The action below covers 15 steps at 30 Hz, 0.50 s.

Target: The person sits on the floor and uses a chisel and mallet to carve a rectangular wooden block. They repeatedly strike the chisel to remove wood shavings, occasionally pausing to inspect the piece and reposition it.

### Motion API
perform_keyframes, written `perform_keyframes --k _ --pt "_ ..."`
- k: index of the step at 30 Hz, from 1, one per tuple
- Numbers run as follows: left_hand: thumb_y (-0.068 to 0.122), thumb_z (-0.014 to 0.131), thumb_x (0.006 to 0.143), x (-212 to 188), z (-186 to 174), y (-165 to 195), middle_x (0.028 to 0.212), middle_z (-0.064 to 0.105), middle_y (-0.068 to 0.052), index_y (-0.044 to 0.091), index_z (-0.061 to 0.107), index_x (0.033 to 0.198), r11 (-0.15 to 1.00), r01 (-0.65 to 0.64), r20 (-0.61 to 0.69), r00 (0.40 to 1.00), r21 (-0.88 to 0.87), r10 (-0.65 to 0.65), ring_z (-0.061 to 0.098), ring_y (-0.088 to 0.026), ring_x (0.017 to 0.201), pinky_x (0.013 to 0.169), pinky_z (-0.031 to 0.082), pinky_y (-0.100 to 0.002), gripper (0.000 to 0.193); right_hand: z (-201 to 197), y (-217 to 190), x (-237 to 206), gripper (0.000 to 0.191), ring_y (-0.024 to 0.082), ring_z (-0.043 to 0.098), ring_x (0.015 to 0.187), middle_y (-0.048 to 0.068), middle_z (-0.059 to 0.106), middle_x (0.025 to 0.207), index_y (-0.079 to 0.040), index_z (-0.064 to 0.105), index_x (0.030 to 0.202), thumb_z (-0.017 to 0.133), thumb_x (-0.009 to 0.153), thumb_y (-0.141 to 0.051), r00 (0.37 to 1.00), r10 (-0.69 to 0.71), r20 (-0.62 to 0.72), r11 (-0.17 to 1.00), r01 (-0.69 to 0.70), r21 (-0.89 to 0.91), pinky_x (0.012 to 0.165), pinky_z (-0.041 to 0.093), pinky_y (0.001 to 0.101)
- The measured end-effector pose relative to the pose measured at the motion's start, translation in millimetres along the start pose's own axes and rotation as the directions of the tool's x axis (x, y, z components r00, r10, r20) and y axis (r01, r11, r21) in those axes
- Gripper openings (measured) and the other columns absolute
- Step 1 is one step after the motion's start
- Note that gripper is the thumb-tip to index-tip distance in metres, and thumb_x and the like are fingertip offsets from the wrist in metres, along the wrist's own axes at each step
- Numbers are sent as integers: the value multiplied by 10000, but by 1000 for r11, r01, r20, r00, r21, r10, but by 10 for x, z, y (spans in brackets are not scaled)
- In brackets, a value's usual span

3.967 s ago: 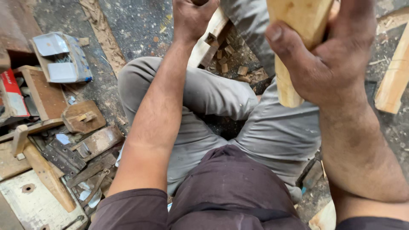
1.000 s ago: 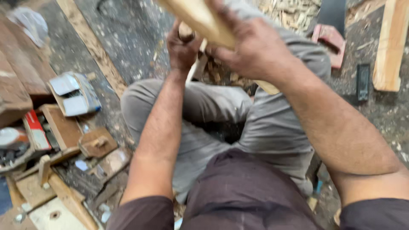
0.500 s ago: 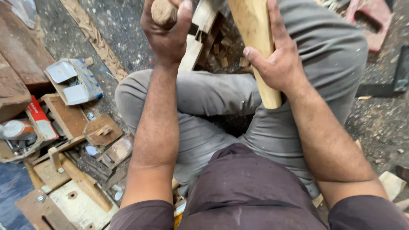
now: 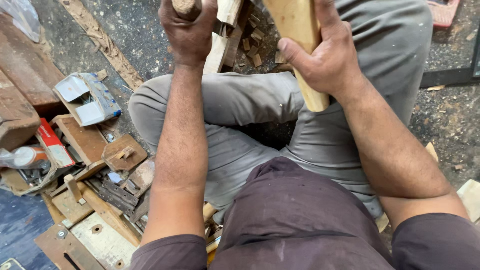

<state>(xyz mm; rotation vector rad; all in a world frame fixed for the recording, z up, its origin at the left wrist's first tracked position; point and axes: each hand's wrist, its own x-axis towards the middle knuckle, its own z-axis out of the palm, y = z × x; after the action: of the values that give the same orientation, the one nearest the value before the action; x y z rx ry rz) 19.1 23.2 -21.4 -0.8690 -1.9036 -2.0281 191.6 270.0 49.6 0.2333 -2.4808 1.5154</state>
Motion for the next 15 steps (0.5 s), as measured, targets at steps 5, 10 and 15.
perform_keyframes --k 5,10,15 --pt "99 752 971 -68 168 -23 841 720 -27 95 605 1114 964 -172 124 981 202 149 752 -177 706 647 623 -296 205 -102 -644 183 819 274 730 963 184 682 1167 -202 154 1657 740 1087 -151 939 -344 19 924 342 -170 829 617 346" --pt "218 763 952 -75 149 -184 894 706 -63 46 582 1125 921 -159 44 987 356 154 723 -196 775 700 603 -314 304 -202 -995 580 830 294 697 716 121 683 843 -229 304 1655 803 996 -300 944 -143 299 799 288 -528 649 573 429" --pt "272 802 926 -72 13 -363 926 728 -63 19 606 1109 991 17 3 1000 136 -18 722 -188 817 740 611 -318 369 -275 -1364 614 810 235 670 952 86 645 1095 -304 126 1684 644 1064 -250 911 -377 168 826 413 -383 847 552 360"
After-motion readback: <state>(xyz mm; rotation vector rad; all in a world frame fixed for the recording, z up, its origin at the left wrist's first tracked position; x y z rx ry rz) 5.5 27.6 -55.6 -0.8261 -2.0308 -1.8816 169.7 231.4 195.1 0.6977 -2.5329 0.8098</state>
